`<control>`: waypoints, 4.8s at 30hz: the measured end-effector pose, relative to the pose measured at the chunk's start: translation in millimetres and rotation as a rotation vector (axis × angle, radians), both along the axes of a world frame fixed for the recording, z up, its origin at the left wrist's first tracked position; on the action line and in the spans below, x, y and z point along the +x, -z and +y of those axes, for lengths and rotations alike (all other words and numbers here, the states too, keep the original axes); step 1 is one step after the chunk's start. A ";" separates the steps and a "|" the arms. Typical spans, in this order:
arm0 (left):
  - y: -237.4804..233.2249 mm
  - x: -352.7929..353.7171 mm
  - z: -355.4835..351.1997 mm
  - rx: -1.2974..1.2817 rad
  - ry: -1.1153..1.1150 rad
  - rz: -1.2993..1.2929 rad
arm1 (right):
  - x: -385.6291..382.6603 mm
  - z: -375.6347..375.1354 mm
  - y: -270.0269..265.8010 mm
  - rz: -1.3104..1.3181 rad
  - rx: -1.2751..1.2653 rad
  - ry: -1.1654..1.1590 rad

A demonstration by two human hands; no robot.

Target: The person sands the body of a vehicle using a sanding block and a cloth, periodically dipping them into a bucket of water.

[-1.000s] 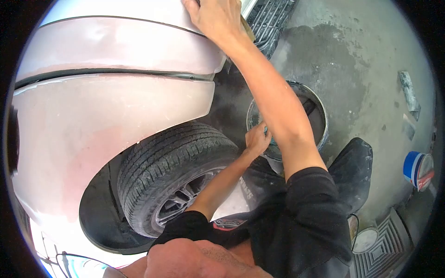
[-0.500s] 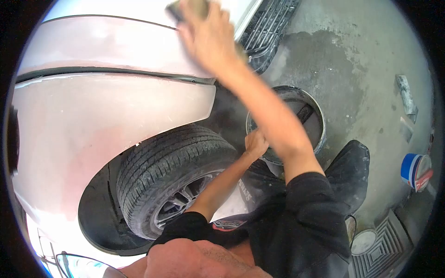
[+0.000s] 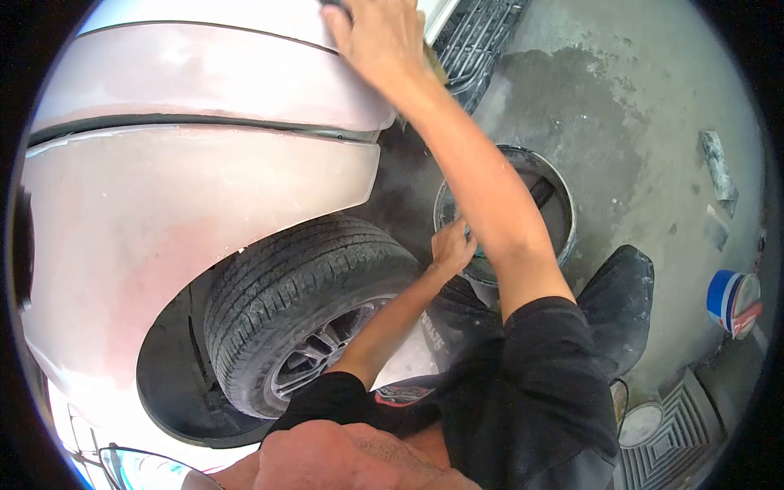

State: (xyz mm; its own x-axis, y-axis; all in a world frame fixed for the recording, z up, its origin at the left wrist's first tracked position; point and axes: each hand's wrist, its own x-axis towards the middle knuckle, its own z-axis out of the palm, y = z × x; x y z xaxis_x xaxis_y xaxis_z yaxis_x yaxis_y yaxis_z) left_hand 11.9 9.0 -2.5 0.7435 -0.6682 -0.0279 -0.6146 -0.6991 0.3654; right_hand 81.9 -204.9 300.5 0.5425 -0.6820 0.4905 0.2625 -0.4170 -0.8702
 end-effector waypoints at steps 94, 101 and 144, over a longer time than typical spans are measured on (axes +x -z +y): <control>1.3 0.4 -2.6 0.006 0.001 0.000 | 12.4 -29.3 -11.8 0.014 0.042 0.070; 9.2 3.5 0.2 0.025 0.018 0.000 | 27.7 6.5 36.4 -0.196 -0.273 0.164; 2.3 2.2 -4.9 0.361 0.143 0.031 | -97.5 -60.4 225.7 0.039 0.754 -0.273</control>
State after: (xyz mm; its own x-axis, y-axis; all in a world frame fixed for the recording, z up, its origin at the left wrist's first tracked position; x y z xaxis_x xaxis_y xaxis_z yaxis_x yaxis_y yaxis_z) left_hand 14.0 4.1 -4.8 0.6386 -0.7081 -0.3012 -0.7076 -0.6942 0.1318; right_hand -15.6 -265.3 74.9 0.7454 -0.6627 -0.0723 0.2337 0.3613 -0.9027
